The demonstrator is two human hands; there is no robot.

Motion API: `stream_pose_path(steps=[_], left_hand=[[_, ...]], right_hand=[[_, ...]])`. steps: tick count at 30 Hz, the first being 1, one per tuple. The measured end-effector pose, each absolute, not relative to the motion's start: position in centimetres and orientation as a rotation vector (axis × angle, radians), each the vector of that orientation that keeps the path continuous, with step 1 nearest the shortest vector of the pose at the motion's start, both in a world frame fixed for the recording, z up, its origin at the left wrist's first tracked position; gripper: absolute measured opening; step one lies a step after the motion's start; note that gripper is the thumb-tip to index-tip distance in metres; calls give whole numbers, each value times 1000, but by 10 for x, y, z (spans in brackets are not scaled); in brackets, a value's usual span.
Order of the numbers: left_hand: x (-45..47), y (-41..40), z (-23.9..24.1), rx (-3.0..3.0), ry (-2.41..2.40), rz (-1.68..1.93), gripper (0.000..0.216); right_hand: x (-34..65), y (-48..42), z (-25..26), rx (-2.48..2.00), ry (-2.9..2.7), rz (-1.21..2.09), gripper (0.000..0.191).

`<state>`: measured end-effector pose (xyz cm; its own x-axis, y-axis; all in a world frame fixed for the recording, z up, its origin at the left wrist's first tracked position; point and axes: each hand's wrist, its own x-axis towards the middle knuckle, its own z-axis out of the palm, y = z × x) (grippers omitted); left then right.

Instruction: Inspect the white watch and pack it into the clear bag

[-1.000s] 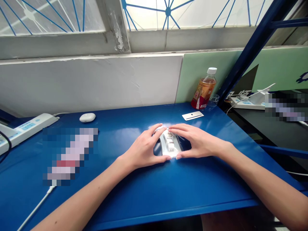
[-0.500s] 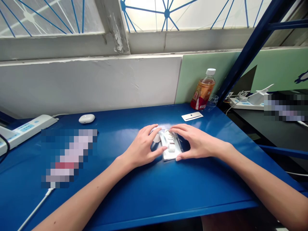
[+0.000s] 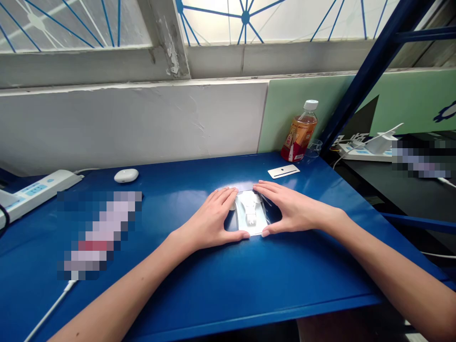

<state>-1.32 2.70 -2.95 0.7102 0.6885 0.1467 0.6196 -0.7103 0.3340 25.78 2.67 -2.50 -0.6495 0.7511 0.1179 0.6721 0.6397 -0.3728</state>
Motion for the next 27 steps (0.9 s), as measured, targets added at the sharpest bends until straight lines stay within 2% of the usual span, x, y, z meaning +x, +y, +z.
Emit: stream_pose_path(steps=[19, 25, 27], left_hand=[[-12, 27, -29, 2642, 1045, 344, 102], [-12, 28, -31, 2639, 1039, 334, 109], [-12, 27, -31, 2629, 1044, 334, 109]], right_hand=[[264, 30, -20, -1156, -2626, 420, 112], [261, 30, -18, -1142, -2630, 404, 88], [262, 29, -17, -1137, -2635, 381, 86]])
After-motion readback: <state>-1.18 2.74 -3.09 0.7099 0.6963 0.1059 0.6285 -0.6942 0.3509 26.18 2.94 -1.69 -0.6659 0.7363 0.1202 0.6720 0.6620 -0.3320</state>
